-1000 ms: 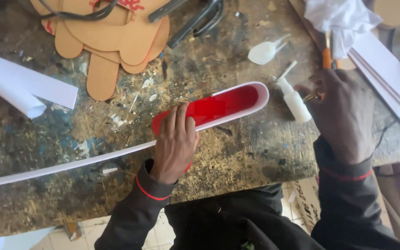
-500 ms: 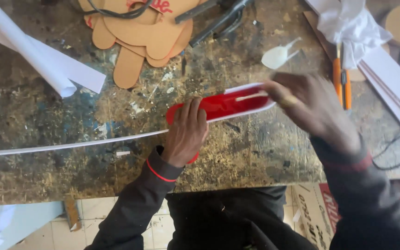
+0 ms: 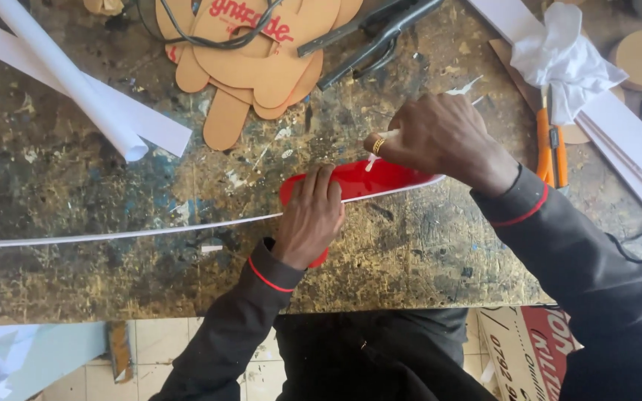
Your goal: Gluing a white plastic strip to the edge of a red acrylic letter to create a 3D effect.
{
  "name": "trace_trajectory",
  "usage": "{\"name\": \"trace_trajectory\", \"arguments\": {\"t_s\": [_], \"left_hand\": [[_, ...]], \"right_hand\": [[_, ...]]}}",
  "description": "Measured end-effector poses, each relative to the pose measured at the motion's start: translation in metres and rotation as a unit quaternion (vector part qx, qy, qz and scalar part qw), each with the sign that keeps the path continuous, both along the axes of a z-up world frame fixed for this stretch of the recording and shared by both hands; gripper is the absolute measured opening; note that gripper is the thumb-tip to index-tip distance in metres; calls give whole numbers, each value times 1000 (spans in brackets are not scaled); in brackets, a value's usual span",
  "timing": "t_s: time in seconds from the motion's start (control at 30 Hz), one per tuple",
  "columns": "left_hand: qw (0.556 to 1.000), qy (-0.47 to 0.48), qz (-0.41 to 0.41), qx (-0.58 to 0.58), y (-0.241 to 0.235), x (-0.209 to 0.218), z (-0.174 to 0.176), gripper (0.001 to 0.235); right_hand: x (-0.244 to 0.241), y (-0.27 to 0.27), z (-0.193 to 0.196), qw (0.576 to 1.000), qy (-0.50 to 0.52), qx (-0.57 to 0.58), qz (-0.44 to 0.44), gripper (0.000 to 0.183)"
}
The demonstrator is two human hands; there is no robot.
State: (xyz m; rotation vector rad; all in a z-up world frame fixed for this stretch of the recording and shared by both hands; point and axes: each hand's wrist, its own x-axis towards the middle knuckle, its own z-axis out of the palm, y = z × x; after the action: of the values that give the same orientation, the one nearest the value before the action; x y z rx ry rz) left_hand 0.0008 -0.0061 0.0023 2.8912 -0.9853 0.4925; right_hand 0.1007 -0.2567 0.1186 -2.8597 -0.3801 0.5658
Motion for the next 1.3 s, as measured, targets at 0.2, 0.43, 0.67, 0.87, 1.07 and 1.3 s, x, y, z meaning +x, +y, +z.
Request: {"name": "trace_trajectory", "arguments": {"t_s": [0.2, 0.43, 0.67, 0.87, 1.07, 1.3], "left_hand": [[1000, 0, 0, 4, 2, 1, -10, 25], [999, 41, -2, -17, 0, -1, -2, 19], [999, 50, 5, -1, 1, -1, 2, 18], [998, 57, -9, -3, 3, 2, -2, 16], [999, 24, 28, -5, 3, -6, -19, 29], [1000, 11, 18, -14, 1, -2, -14, 22]], "right_hand": [[12, -4, -28, 999, 33, 6, 37, 59], [8, -4, -16, 998, 6, 10, 59, 52], [-11, -20, 7, 998, -3, 6, 63, 53], [-41, -52, 8, 999, -22, -12, -38, 44], [-88, -66, 52, 966, 14, 49, -253, 50], [-76, -142, -52, 954, -182, 48, -235, 49]]}}
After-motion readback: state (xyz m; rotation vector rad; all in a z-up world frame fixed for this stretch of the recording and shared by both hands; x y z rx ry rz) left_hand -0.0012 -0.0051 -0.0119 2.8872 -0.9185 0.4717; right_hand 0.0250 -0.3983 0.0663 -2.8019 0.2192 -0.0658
